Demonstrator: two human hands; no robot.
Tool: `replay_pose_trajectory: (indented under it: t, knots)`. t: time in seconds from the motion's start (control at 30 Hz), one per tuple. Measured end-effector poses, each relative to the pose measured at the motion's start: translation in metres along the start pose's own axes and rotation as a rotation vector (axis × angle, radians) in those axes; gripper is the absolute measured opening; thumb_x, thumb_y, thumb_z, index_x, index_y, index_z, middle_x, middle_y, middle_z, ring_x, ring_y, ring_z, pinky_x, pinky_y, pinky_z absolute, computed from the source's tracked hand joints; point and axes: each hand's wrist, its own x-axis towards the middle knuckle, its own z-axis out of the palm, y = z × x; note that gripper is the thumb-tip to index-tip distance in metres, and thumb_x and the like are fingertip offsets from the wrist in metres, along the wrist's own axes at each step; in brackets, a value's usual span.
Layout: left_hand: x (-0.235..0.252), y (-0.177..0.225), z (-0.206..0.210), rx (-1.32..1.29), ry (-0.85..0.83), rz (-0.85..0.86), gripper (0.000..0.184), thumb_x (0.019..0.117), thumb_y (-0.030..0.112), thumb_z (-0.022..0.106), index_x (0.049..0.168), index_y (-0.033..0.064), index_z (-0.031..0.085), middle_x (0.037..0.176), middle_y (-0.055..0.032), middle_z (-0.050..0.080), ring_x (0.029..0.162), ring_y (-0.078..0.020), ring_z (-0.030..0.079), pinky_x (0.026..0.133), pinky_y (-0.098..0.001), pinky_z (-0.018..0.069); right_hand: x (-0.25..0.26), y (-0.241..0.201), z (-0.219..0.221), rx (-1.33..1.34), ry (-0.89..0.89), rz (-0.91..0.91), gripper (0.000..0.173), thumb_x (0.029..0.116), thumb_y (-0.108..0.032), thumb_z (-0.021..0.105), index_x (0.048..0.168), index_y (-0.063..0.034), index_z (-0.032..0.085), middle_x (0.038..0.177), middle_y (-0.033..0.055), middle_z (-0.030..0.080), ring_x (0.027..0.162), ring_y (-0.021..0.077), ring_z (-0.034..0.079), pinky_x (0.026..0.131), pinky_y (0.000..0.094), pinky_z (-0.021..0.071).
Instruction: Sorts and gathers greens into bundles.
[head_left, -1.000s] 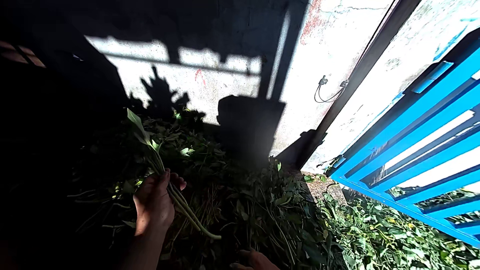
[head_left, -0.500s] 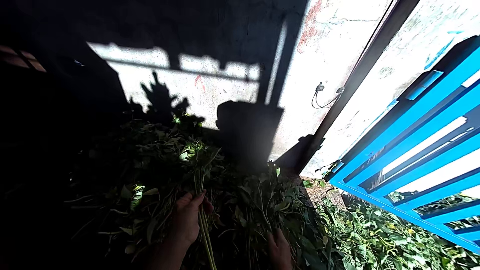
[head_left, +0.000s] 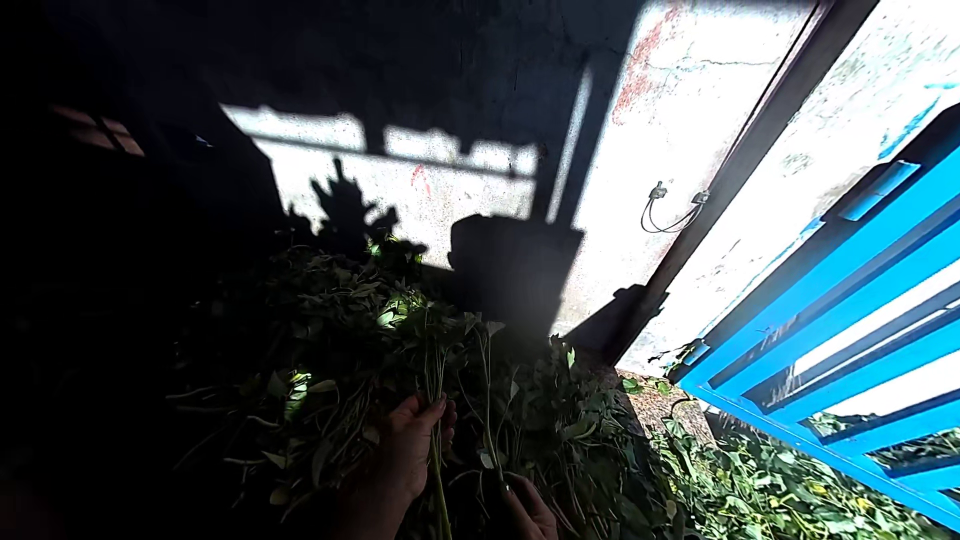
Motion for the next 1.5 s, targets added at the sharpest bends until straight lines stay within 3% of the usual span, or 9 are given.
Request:
replay_pose_trajectory:
  t: [0.17, 0.27, 0.5, 0.77, 0.9, 1.03, 1.1, 1.2, 1.5]
  knots:
    - [0.000, 0.003, -0.001, -0.022, 0.021, 0.006, 0.012, 0.1024, 0.006, 0.061, 0.112, -0.0016, 0.063, 0.105, -0.0161, 0.074, 0.087, -0.0285, 0.074, 0.068, -0.0403, 0.0630, -0.007, -0.005, 0.011, -0.014, -0.186, -0.044, 0.022, 0.1021, -0.002, 0.055, 0.120, 0.0046, 0.066, 0.100, 0.0080, 0.073, 0.088, 0.0116, 0.068, 0.083, 0.0317, 0.0583]
    - [0.000, 0.007, 0.000, -0.047, 0.032, 0.037, 0.013, 0.1028, 0.006, 0.060, 0.110, -0.0033, 0.063, 0.099, -0.0181, 0.073, 0.080, -0.0296, 0.074, 0.062, -0.0395, 0.0628, -0.011, -0.010, 0.013, -0.040, -0.249, -0.032, 0.022, 0.1024, -0.002, 0.055, 0.121, 0.0040, 0.066, 0.100, 0.0069, 0.073, 0.088, 0.0107, 0.068, 0.082, 0.0306, 0.0577]
    - [0.003, 0.008, -0.003, -0.023, -0.066, 0.056, 0.014, 0.1026, 0.004, 0.059, 0.112, -0.0054, 0.062, 0.098, -0.0207, 0.070, 0.078, -0.0326, 0.073, 0.068, -0.0481, 0.0649, -0.012, -0.014, 0.014, -0.100, -0.374, -0.001, 0.023, 0.1044, -0.006, 0.052, 0.121, 0.0032, 0.066, 0.094, 0.0057, 0.070, 0.076, 0.0095, 0.063, 0.069, 0.0293, 0.0553]
    - [-0.003, 0.012, 0.000, 0.029, -0.183, -0.014, 0.017, 0.1013, 0.003, 0.061, 0.115, -0.0062, 0.060, 0.095, -0.0188, 0.070, 0.076, -0.0277, 0.073, 0.070, -0.0406, 0.0648, -0.004, -0.020, 0.017, -0.173, -0.408, 0.140, 0.025, 0.1074, -0.015, 0.043, 0.121, -0.0014, 0.059, 0.077, 0.0004, 0.057, 0.058, 0.0083, 0.051, 0.052, 0.0273, 0.0469]
    - [-0.007, 0.008, 0.003, 0.073, -0.205, -0.024, 0.014, 0.0997, -0.003, 0.060, 0.113, -0.0066, 0.059, 0.095, -0.0179, 0.069, 0.075, -0.0269, 0.073, 0.070, -0.0397, 0.0653, 0.002, -0.023, 0.026, -0.362, -0.406, 0.012, 0.032, 0.1010, -0.030, 0.062, 0.111, 0.0001, 0.062, 0.081, 0.0051, 0.064, 0.068, 0.0129, 0.062, 0.064, 0.0325, 0.0543]
    - [-0.008, 0.003, 0.005, 0.076, -0.263, 0.028, 0.012, 0.1026, 0.000, 0.057, 0.113, -0.0070, 0.058, 0.092, -0.0204, 0.072, 0.077, -0.0312, 0.075, 0.072, -0.0429, 0.0659, 0.003, -0.023, 0.046, -0.323, -0.163, 0.012, 0.045, 0.1107, -0.027, 0.032, 0.091, -0.0029, 0.065, 0.064, 0.0013, 0.056, 0.054, 0.0103, 0.054, 0.053, 0.0293, 0.0492]
    - [-0.008, 0.008, 0.004, 0.017, -0.228, 0.057, 0.012, 0.1026, 0.000, 0.057, 0.112, -0.0085, 0.058, 0.091, -0.0226, 0.072, 0.077, -0.0336, 0.076, 0.072, -0.0448, 0.0663, 0.001, -0.027, 0.051, -0.130, -0.076, 0.094, 0.047, 0.1078, -0.023, 0.027, 0.091, -0.0023, 0.066, 0.055, -0.0009, 0.051, 0.045, 0.0071, 0.046, 0.044, 0.0254, 0.0417]
    - [-0.008, 0.013, 0.000, -0.047, -0.182, 0.057, 0.011, 0.1023, -0.003, 0.056, 0.111, -0.0101, 0.057, 0.090, -0.0249, 0.072, 0.076, -0.0353, 0.076, 0.071, -0.0453, 0.0663, -0.002, -0.032, 0.049, 0.049, -0.187, 0.178, 0.046, 0.1042, -0.021, 0.027, 0.099, -0.0004, 0.068, 0.055, -0.0022, 0.049, 0.044, 0.0040, 0.040, 0.041, 0.0220, 0.0350]
    - [-0.021, 0.019, 0.003, -0.120, -0.104, -0.036, 0.013, 0.1025, -0.001, 0.056, 0.112, -0.0104, 0.058, 0.087, -0.0242, 0.072, 0.074, -0.0340, 0.076, 0.069, -0.0447, 0.0659, -0.012, -0.055, 0.041, 0.268, -0.458, 0.274, 0.045, 0.1040, -0.026, 0.031, 0.113, 0.0015, 0.066, 0.074, 0.0095, 0.070, 0.061, 0.0158, 0.066, 0.059, 0.0330, 0.0572]
